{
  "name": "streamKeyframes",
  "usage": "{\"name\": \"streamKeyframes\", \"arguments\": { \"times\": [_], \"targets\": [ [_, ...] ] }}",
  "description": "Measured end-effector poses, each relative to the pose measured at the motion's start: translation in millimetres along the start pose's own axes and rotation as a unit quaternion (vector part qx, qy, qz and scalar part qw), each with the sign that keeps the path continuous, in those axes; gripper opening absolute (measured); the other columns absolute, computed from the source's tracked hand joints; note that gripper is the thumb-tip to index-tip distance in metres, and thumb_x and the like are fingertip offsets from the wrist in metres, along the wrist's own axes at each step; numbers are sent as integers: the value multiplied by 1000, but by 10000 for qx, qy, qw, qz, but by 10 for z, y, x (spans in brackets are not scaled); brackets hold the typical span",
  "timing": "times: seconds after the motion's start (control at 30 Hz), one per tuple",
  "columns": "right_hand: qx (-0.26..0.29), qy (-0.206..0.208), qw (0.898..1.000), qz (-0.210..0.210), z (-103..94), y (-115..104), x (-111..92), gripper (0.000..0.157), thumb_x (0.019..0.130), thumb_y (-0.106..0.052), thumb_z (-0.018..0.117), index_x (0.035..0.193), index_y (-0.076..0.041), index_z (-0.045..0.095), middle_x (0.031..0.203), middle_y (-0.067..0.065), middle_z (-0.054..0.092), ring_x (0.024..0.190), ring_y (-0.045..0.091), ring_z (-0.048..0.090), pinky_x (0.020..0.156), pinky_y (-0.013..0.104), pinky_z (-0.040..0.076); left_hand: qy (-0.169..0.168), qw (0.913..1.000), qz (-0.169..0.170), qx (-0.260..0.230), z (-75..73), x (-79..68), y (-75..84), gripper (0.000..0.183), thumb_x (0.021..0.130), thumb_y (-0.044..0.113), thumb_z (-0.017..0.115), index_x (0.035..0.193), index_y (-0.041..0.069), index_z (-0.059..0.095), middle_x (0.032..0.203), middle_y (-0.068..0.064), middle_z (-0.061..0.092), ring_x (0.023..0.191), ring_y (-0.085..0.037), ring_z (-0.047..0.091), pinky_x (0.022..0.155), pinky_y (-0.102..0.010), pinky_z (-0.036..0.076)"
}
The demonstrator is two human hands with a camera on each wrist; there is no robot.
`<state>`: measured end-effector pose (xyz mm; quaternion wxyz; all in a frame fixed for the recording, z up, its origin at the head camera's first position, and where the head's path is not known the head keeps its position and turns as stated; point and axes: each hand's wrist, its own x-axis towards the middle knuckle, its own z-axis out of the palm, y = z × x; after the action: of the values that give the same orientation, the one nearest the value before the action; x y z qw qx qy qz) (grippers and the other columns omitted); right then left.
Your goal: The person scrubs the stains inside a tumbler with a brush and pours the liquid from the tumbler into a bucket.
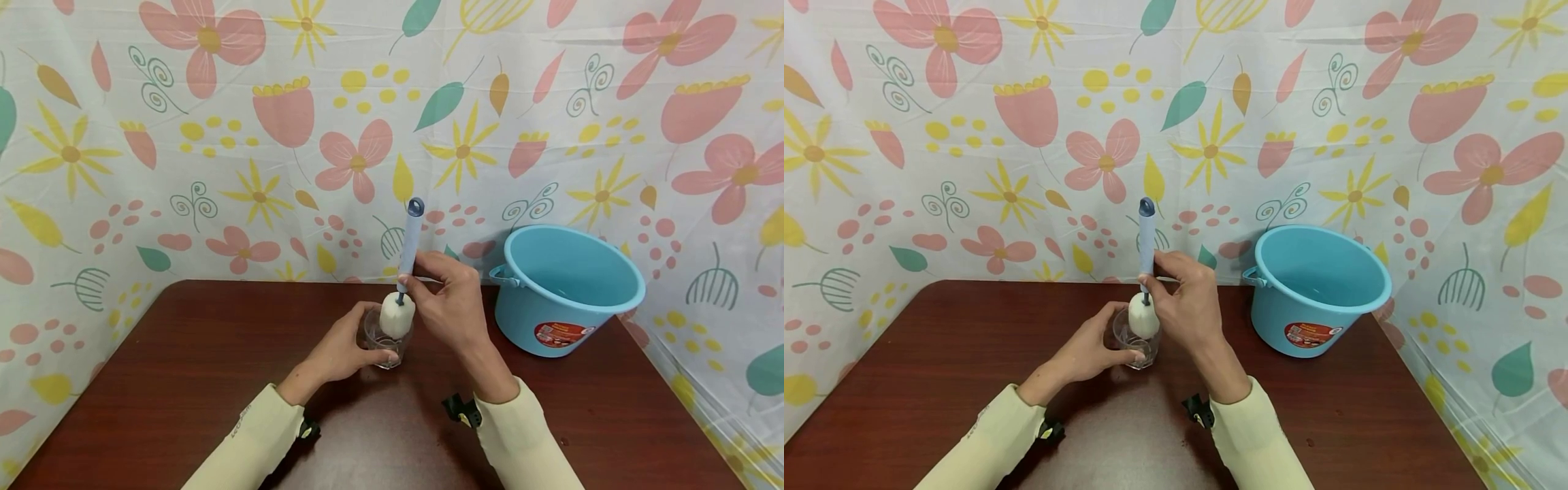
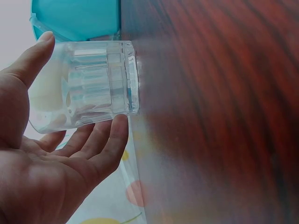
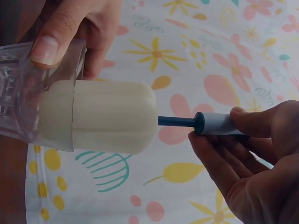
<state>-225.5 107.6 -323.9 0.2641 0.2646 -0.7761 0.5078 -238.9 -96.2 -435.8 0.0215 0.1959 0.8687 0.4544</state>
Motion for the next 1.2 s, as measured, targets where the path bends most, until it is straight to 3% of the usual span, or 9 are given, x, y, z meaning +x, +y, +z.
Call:
{"name": "streamKeyframes", "arguments": {
  "times": [0.83,1.2],
  "targets": [
    [-140,-57,9999,-45,3,-60,-4,35,90,-6,76,123,-16,73,109,3,75,99,13,74,78,26,60,-32,10000,34,-72,-1,4,-9,85,73,48,89,142,26,43,131,8,57,112,-14,59,90,-35,49],
    [24,-62,9999,130,-1,-60,-19,33,89,-7,77,121,-14,74,110,4,75,95,13,75,77,26,59,-65,9999,-51,-59,-7,2,-5,86,74,49,88,142,26,42,131,8,57,112,-11,58,93,-36,49]
  ]
}}
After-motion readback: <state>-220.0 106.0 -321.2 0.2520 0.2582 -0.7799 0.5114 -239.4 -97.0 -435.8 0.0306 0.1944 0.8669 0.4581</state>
